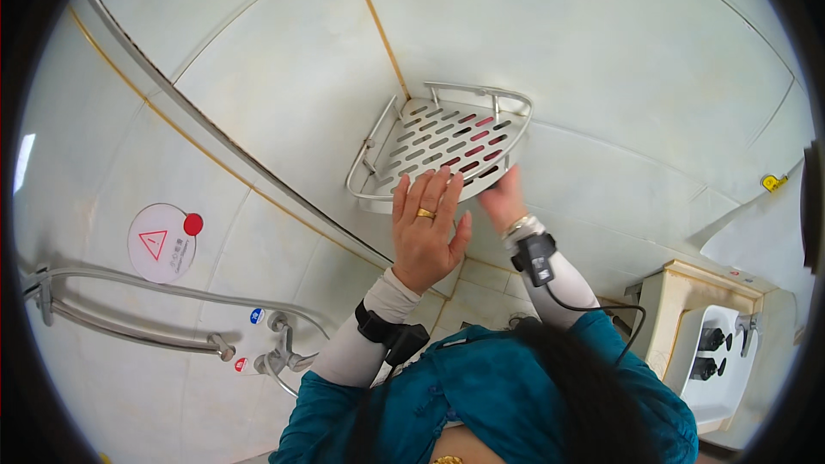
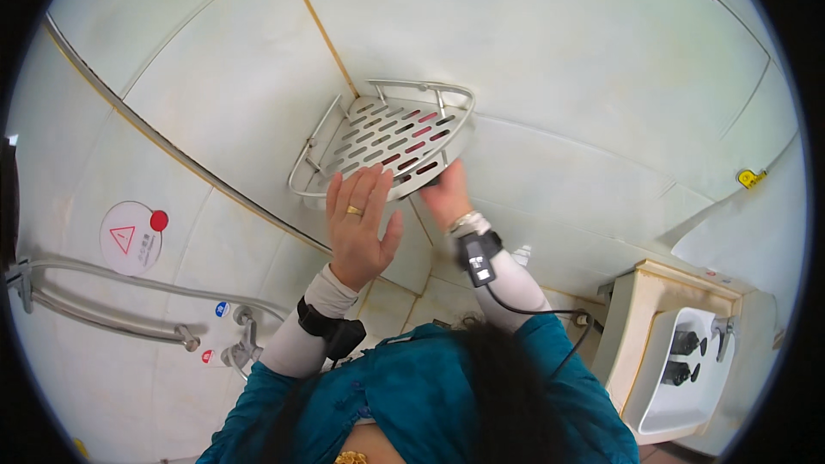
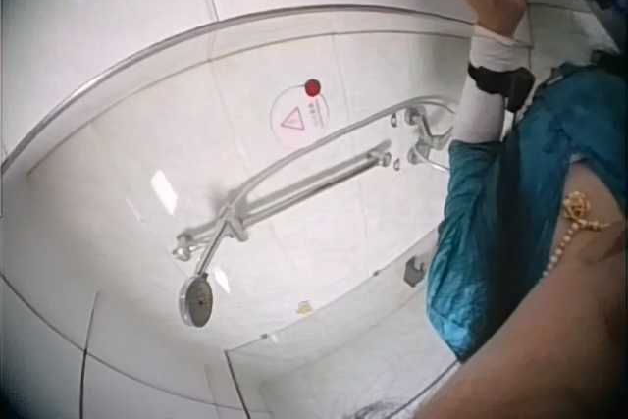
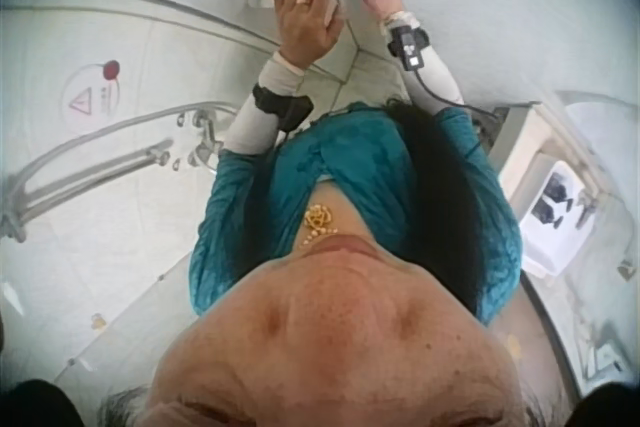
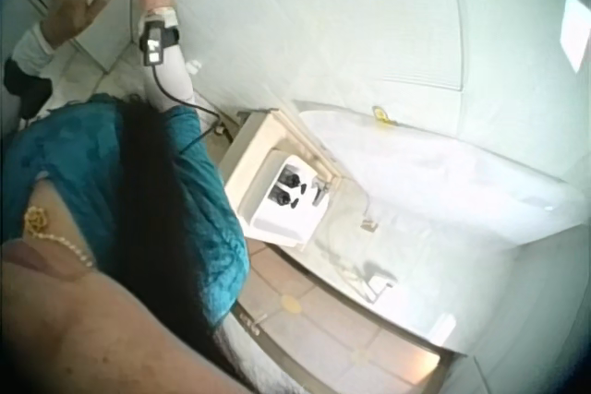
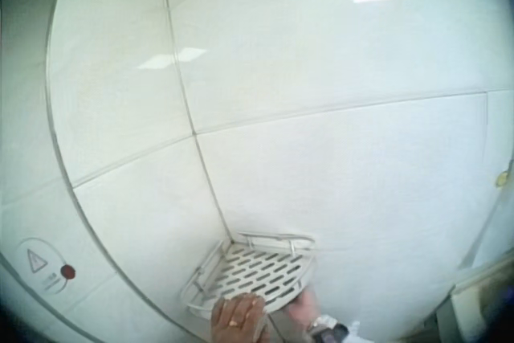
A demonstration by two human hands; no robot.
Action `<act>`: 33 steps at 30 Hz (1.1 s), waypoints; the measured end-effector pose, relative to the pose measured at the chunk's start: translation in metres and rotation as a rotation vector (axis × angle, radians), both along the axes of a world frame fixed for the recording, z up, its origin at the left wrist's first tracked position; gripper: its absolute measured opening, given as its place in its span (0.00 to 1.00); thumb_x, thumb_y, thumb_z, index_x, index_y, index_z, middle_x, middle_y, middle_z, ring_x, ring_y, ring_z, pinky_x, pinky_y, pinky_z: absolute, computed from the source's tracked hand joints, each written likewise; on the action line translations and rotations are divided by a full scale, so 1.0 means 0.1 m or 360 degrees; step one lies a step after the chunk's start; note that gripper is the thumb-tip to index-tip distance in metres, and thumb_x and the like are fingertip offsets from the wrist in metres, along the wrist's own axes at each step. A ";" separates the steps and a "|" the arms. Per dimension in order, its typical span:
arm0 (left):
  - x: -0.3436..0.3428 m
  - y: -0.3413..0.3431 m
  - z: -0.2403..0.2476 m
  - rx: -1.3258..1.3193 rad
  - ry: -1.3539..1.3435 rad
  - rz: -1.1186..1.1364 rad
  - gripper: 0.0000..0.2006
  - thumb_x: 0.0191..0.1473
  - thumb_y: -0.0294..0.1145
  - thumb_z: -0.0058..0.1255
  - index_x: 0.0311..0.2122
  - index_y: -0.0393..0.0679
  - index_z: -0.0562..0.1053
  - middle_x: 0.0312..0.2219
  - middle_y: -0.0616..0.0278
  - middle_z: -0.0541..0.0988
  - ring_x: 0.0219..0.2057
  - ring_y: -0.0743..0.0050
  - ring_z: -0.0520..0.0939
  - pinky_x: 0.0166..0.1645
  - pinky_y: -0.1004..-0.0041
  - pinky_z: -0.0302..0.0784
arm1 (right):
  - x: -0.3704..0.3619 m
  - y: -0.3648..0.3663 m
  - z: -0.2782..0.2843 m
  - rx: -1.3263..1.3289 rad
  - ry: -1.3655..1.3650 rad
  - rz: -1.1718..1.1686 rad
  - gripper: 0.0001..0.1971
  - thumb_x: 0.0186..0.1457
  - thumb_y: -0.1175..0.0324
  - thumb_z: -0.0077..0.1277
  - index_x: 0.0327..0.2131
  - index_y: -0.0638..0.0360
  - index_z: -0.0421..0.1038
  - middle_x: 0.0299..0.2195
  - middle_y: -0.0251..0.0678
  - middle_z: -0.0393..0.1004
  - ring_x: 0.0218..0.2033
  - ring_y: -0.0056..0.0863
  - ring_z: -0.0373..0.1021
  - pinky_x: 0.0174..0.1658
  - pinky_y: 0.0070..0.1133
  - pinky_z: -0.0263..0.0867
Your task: Clean soap dispensers and a corner shelf with a cloth in a sink.
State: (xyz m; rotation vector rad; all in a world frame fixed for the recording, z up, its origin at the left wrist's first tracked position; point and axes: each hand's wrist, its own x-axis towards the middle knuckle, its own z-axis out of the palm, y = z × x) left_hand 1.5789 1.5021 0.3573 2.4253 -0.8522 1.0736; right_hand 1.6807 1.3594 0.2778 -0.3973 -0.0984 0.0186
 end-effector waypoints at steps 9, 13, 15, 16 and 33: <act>0.03 0.00 -0.02 -0.0054 0.0005 -0.0071 0.24 0.49 0.35 0.50 0.52 0.36 0.69 0.51 0.51 0.71 0.52 0.52 0.70 0.62 0.52 0.53 | -0.43 0.24 -0.03 -0.0137 -0.0058 0.0310 0.18 0.64 0.62 0.36 0.51 0.62 0.65 0.48 0.40 0.71 0.50 0.36 0.68 0.55 0.33 0.63; 0.01 0.04 -0.01 -0.0050 0.0002 -0.0068 0.25 0.48 0.34 0.51 0.52 0.36 0.69 0.51 0.51 0.71 0.52 0.53 0.71 0.61 0.53 0.54 | -0.56 0.27 -0.05 -0.0147 -0.0041 0.0423 0.18 0.64 0.62 0.35 0.51 0.62 0.65 0.49 0.40 0.71 0.50 0.36 0.68 0.56 0.33 0.63; 0.02 0.06 -0.05 -0.0077 -0.0015 -0.0061 0.25 0.47 0.34 0.52 0.52 0.36 0.69 0.51 0.51 0.71 0.52 0.53 0.70 0.62 0.53 0.54 | -0.55 0.31 -0.08 -0.0163 -0.0038 0.0439 0.18 0.64 0.62 0.35 0.51 0.62 0.65 0.49 0.40 0.71 0.51 0.36 0.67 0.56 0.33 0.63; 0.03 0.08 -0.07 -0.0088 -0.0023 -0.0051 0.26 0.46 0.34 0.53 0.52 0.36 0.69 0.51 0.52 0.71 0.52 0.53 0.70 0.62 0.54 0.54 | -0.49 0.34 -0.08 -0.0167 -0.0036 0.0450 0.18 0.64 0.62 0.35 0.51 0.62 0.65 0.49 0.40 0.71 0.51 0.36 0.67 0.56 0.33 0.63; 0.07 0.05 -0.10 -0.0214 -0.0048 -0.0177 0.26 0.46 0.36 0.53 0.52 0.38 0.69 0.50 0.50 0.71 0.51 0.51 0.70 0.61 0.51 0.54 | -0.36 0.36 -0.04 -0.0286 -0.0053 0.0382 0.19 0.63 0.64 0.34 0.51 0.64 0.64 0.51 0.41 0.70 0.52 0.35 0.66 0.57 0.32 0.61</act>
